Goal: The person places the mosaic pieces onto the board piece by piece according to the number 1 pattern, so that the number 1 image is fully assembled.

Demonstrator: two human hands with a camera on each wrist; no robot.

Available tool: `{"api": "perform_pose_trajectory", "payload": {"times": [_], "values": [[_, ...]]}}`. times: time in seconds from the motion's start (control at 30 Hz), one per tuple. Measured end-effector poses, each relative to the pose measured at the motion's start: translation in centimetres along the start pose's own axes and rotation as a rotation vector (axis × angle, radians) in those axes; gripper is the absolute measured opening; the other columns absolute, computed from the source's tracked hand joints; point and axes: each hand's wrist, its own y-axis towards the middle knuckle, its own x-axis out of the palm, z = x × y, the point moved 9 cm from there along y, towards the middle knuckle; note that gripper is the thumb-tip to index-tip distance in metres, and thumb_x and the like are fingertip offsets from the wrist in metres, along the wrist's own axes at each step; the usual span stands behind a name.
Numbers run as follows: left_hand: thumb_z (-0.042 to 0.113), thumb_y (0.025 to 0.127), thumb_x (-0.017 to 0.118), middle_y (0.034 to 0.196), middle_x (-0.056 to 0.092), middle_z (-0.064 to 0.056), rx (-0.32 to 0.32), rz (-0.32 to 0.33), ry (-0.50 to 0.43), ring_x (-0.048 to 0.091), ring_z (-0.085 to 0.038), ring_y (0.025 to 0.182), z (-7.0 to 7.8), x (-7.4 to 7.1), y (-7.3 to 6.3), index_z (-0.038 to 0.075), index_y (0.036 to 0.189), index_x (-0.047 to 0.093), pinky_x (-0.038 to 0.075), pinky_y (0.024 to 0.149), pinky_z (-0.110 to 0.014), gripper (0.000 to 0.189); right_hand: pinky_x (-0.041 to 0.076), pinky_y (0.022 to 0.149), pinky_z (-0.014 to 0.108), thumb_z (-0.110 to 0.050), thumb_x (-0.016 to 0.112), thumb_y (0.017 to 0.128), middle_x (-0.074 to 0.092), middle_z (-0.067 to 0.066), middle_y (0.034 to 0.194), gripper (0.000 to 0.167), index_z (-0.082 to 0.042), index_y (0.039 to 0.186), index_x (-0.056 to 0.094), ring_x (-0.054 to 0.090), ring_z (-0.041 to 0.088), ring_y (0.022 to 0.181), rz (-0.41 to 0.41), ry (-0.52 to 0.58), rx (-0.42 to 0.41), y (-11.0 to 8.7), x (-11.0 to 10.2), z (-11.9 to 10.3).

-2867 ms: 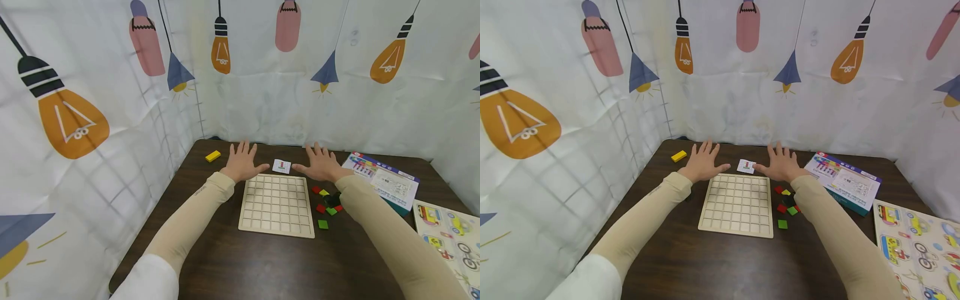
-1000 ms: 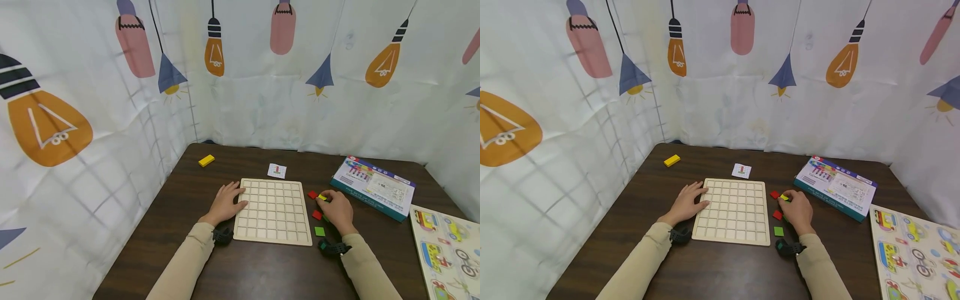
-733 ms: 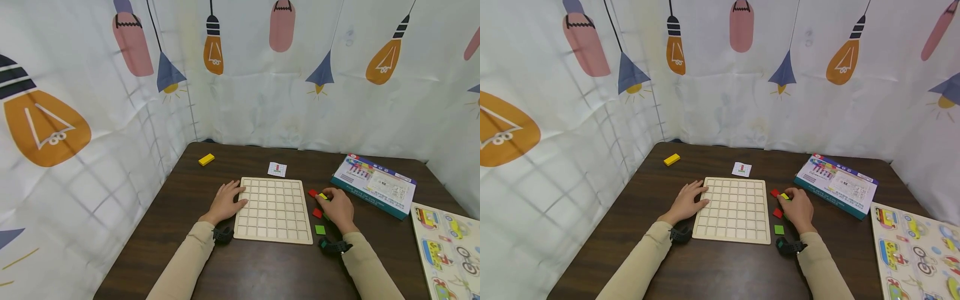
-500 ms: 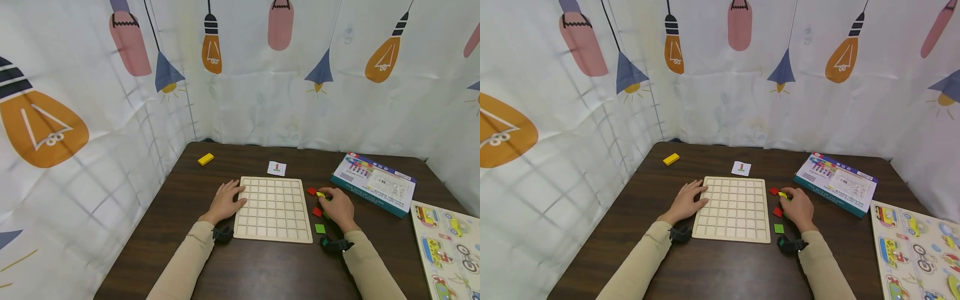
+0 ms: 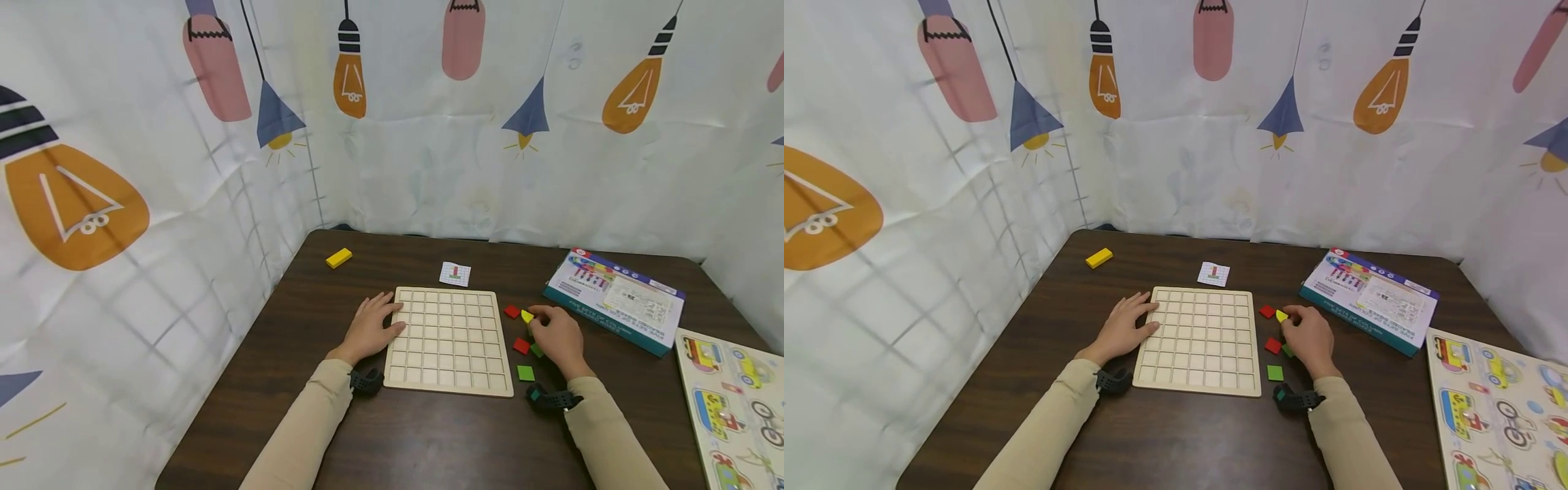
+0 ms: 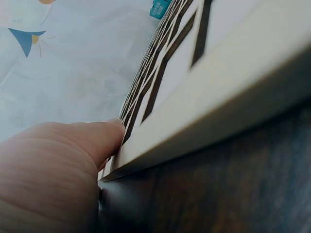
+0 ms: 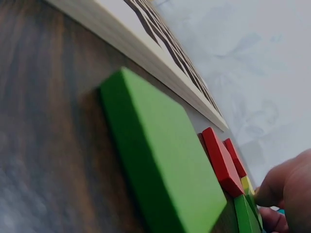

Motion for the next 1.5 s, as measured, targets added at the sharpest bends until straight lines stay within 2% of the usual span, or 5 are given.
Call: {"api": "perform_pose_trajectory", "payload": {"times": [0.2, 0.53, 0.7, 1.17, 1.5], "values": [[0.037, 0.099, 0.057, 0.156, 0.034, -0.01, -0.01, 0.002, 0.002, 0.022, -0.027, 0.147, -0.1, 0.1, 0.1, 0.015, 0.142, 0.053, 0.007, 0.122, -0.048, 0.049, 0.046, 0.071, 0.043, -0.015, 0.056, 0.09, 0.059, 0.019, 0.113, 0.035, -0.003, 0.122, 0.066, 0.055, 0.032, 0.091, -0.014, 0.016, -0.077, -0.1, 0.0, -0.8], [0.037, 0.099, 0.057, 0.156, 0.034, -0.01, -0.012, -0.003, 0.001, 0.022, -0.028, 0.147, 0.0, 0.0, 0.0, 0.015, 0.142, 0.053, 0.007, 0.122, -0.048, 0.049, 0.036, 0.058, 0.03, -0.006, 0.049, 0.093, 0.062, 0.015, 0.102, 0.036, -0.005, 0.126, 0.066, 0.05, 0.023, 0.074, -0.122, 0.008, -0.156, 0.3, 0.7, -1.3], [0.038, 0.098, 0.057, 0.156, 0.034, -0.01, -0.011, -0.001, 0.007, 0.023, -0.028, 0.147, 0.0, -0.1, 0.1, 0.015, 0.142, 0.053, 0.008, 0.122, -0.048, 0.049, 0.034, 0.056, 0.029, -0.008, 0.056, 0.092, 0.059, 0.01, 0.091, 0.033, -0.002, 0.122, 0.067, 0.047, 0.02, 0.069, -0.131, -0.007, -0.202, 0.3, 0.5, -1.6], [0.038, 0.099, 0.057, 0.156, 0.034, -0.011, -0.003, 0.001, -0.001, 0.022, -0.028, 0.147, 0.0, -0.1, 0.0, 0.015, 0.142, 0.053, 0.008, 0.122, -0.049, 0.049, 0.038, 0.057, 0.029, -0.019, 0.062, 0.093, 0.062, 0.016, 0.093, 0.033, 0.004, 0.117, 0.068, 0.05, 0.024, 0.072, -0.097, -0.044, -0.09, 0.4, 0.1, -1.0], [0.038, 0.099, 0.057, 0.156, 0.034, -0.011, -0.002, -0.003, 0.01, 0.023, -0.028, 0.147, 0.0, -0.1, 0.0, 0.015, 0.142, 0.053, 0.008, 0.122, -0.049, 0.049, 0.038, 0.055, 0.029, -0.017, 0.064, 0.092, 0.063, 0.011, 0.09, 0.032, -0.003, 0.121, 0.067, 0.05, 0.02, 0.069, -0.141, -0.044, -0.142, 0.8, 0.5, -1.2]]}}
